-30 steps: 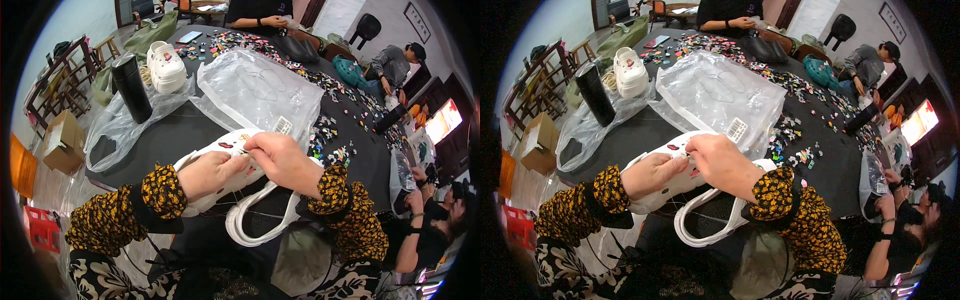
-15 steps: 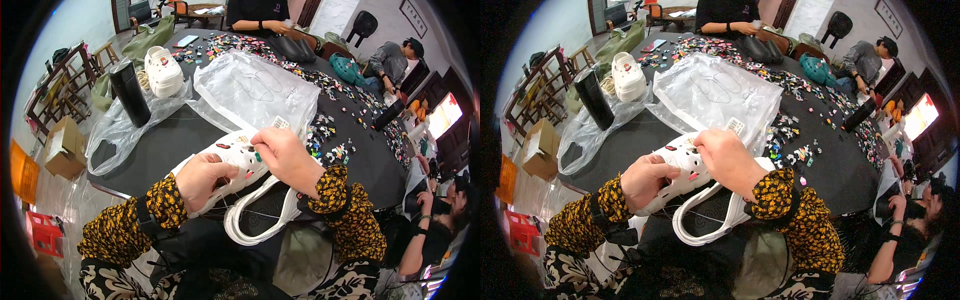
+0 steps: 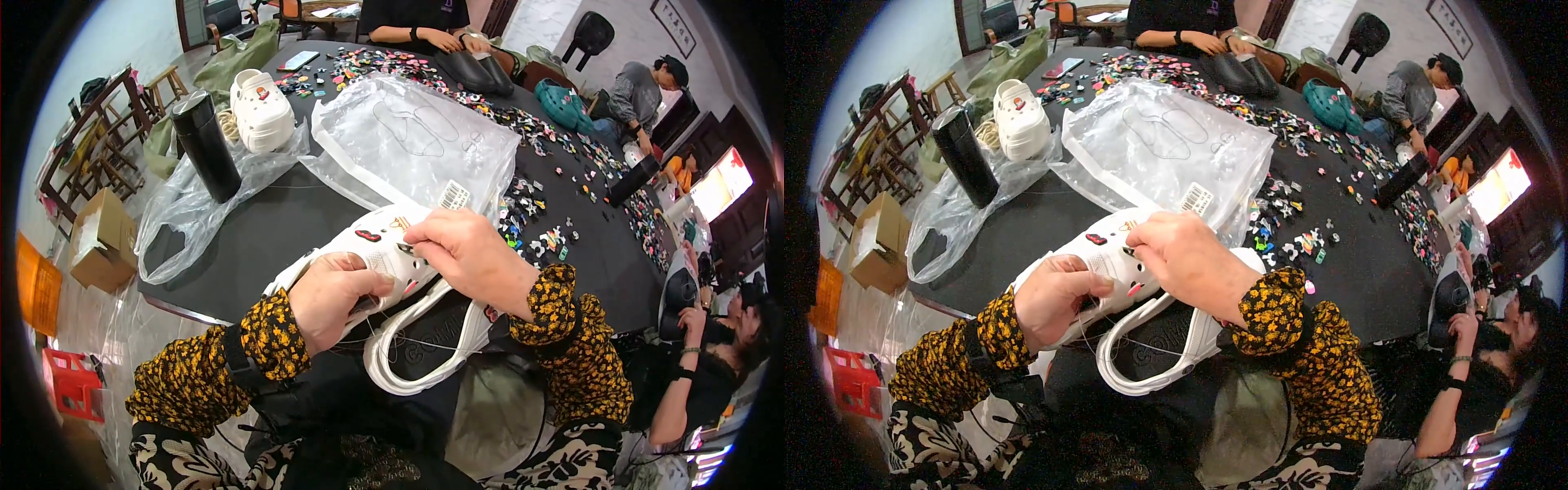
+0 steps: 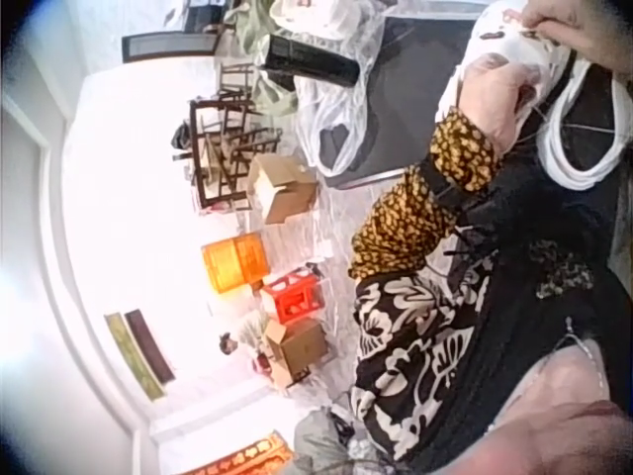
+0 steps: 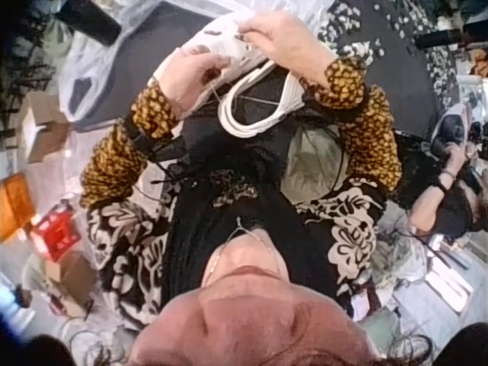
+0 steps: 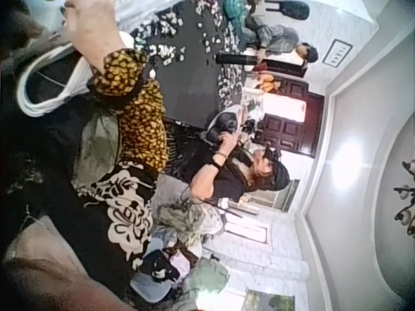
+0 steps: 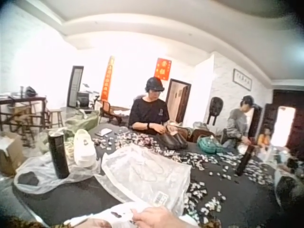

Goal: Decorate white clog shoes with decorative charms and organize them.

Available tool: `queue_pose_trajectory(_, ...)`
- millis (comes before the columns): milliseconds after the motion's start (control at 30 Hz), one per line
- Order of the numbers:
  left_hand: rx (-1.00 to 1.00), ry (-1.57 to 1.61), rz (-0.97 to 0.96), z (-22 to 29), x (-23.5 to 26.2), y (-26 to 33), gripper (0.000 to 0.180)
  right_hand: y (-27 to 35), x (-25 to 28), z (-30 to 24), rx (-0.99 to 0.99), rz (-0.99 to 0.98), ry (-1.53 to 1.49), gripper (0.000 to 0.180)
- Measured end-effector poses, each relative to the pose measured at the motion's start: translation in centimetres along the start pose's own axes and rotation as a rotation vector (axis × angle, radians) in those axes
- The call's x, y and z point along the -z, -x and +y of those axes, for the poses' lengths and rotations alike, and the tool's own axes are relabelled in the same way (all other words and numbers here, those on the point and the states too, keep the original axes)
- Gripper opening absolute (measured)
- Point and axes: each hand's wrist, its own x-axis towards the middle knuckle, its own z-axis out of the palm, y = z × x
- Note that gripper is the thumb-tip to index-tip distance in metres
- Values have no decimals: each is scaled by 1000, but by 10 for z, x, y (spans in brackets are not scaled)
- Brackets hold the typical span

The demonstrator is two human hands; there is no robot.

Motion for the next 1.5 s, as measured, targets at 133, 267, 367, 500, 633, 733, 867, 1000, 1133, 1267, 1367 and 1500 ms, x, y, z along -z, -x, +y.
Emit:
queue_pose_trajectory(133,13,13,-10,-2,-1,0,13,2,4,-4,-17,20,-26,10)
queue_pose_trajectory(267,31,-19,-6,-3,-3,4,13,1,3,-9,13,79,150,8)
queue_pose_trajectory(367,47,-10,-34,-1,-2,3,14,5,-4,-9,53,91,194,8)
queue_pose_trajectory(500,14,-15,-48,-3,-3,4,14,6,0,-8,-15,34,76,9)
queue_pose_trajectory(633,6,-17,-45,-5,-1,4,13,5,1,-7,-57,11,20,11)
queue_pose_trajectory(733,12,-33,-49,-6,-3,4,12,7,3,-10,-180,-16,-73,11)
queue_pose_trajectory(867,5,-52,-46,-7,-2,4,11,8,1,-7,-118,-28,-4,11)
queue_pose_trajectory(1000,1,-45,-26,-9,-2,4,11,11,1,-3,-9,-67,18,16)
queue_pose_trajectory(1133,-5,-57,-40,-7,-5,4,9,19,4,-6,23,-17,62,18)
queue_pose_trajectory(1267,-18,-140,4,-11,-2,3,6,20,1,-5,26,-106,43,22)
queue_pose_trajectory(1367,-26,-140,18,-11,-8,5,5,22,0,-1,20,-128,26,24)
queue_pose_trajectory(1500,-29,-162,15,-13,-6,6,6,23,-5,4,59,-121,11,25)
